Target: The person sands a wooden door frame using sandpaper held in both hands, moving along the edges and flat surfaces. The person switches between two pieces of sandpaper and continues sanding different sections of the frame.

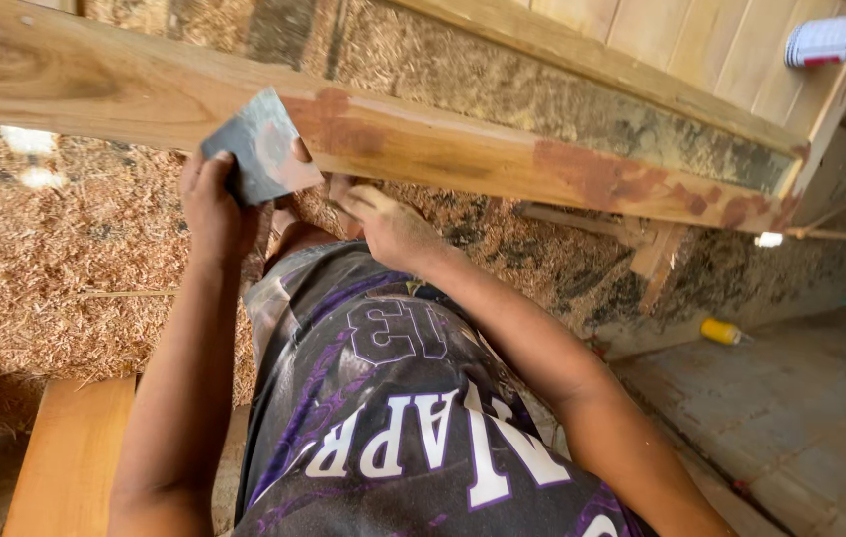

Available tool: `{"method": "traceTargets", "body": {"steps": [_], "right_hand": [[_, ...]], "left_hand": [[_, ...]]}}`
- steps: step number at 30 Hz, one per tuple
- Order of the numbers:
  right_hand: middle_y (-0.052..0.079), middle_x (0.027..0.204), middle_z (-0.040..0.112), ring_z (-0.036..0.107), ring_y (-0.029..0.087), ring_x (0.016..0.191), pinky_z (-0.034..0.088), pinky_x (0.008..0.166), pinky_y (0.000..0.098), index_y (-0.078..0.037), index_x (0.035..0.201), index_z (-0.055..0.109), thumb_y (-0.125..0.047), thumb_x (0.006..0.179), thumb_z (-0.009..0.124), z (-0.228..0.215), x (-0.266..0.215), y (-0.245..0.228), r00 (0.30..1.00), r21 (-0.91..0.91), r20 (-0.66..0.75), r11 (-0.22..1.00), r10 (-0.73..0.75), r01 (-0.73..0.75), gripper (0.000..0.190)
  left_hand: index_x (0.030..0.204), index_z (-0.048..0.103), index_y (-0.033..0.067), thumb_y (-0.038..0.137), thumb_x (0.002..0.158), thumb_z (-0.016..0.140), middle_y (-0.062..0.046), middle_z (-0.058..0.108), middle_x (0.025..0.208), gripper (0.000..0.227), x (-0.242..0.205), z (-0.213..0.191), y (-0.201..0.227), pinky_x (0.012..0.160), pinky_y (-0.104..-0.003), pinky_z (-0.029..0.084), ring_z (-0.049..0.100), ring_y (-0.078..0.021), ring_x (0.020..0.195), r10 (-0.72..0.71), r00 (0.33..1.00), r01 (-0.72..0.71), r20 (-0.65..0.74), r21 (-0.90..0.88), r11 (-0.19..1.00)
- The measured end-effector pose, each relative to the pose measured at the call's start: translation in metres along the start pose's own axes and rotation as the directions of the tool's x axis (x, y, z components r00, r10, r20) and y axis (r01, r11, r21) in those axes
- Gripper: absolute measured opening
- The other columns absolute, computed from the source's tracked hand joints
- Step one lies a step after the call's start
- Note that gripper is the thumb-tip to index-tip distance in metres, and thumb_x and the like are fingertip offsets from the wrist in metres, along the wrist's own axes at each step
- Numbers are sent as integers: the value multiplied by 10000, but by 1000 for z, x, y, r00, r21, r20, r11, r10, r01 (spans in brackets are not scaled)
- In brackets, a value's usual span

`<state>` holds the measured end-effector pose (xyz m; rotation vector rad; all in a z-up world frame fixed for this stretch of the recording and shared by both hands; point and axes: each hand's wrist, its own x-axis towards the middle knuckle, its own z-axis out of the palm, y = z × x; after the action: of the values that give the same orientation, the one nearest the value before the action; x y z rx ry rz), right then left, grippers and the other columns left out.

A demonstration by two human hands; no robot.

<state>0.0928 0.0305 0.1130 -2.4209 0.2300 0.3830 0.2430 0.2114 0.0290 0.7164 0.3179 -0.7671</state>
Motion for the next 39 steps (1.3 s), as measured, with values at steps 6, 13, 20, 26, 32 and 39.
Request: {"method": "traceTargets", "body": {"steps": [6, 13, 20, 26, 32, 39], "right_hand": [[185, 1273, 682, 696, 285, 1153, 586, 1053, 370, 13, 1345, 602, 14, 1011, 513, -18, -19, 17, 971, 171, -231, 985, 68, -29, 346], [115, 1330, 700, 697, 274, 1215, 608, 1018, 334, -87, 1313, 686, 39, 1039, 447, -41, -23, 25, 947, -67, -236, 976, -217, 207, 385], [125, 1157, 745, 710, 315, 1067, 594, 882, 436, -87, 1160, 731, -321, 943, 659, -51, -21, 32, 920, 39, 43, 920, -390, 389, 327], [113, 1140, 738, 740, 226, 935, 652, 840, 305, -74, 1333, 667, -80, 967, 550, -30, -10, 30, 941, 649, 247, 760, -229, 15, 385], [138, 1078, 725, 726, 205, 932, 636, 836, 340, 0, 1314, 597, -36, 972, 573, 7, 31, 9, 953, 914, 303, 280, 9, -294, 345], [65, 1092, 776, 743, 189, 969, 559, 910, 297, -36, 1263, 693, -18, 948, 563, 44, 172, -53, 999, 371, -35, 928, -11, 23, 341]], "left_hand": [[1254, 597, -38, 105, 1037, 471, -82, 615, 1011, 289, -1, 3, -4, 746, -311, 541, 600, -171, 864, -24, 1000, 14, 12, 547, 837], [1272, 567, -60, 127, 1014, 490, -66, 687, 1086, 328, -21, 29, -30, 884, -279, 554, 652, -170, 985, -35, 979, -127, 201, 735, 666], [1241, 552, -25, 100, 996, 475, -120, 622, 1121, 286, -40, 33, -41, 867, -344, 577, 639, -221, 995, 306, 931, -145, -198, 571, 808], [1200, 525, 7, 98, 1000, 444, -132, 617, 1094, 235, -59, -9, 4, 734, -379, 595, 667, -241, 941, 428, 823, -316, -374, 324, 892], [1161, 552, 40, 99, 987, 466, -109, 630, 1030, 203, -72, -63, 22, 677, -309, 590, 665, -175, 835, 416, 779, -332, -468, 255, 908], [1144, 603, -9, 134, 1030, 488, -46, 575, 902, 216, -78, -136, 61, 578, -260, 519, 569, -96, 693, 392, 829, -214, -398, 423, 880]]}}
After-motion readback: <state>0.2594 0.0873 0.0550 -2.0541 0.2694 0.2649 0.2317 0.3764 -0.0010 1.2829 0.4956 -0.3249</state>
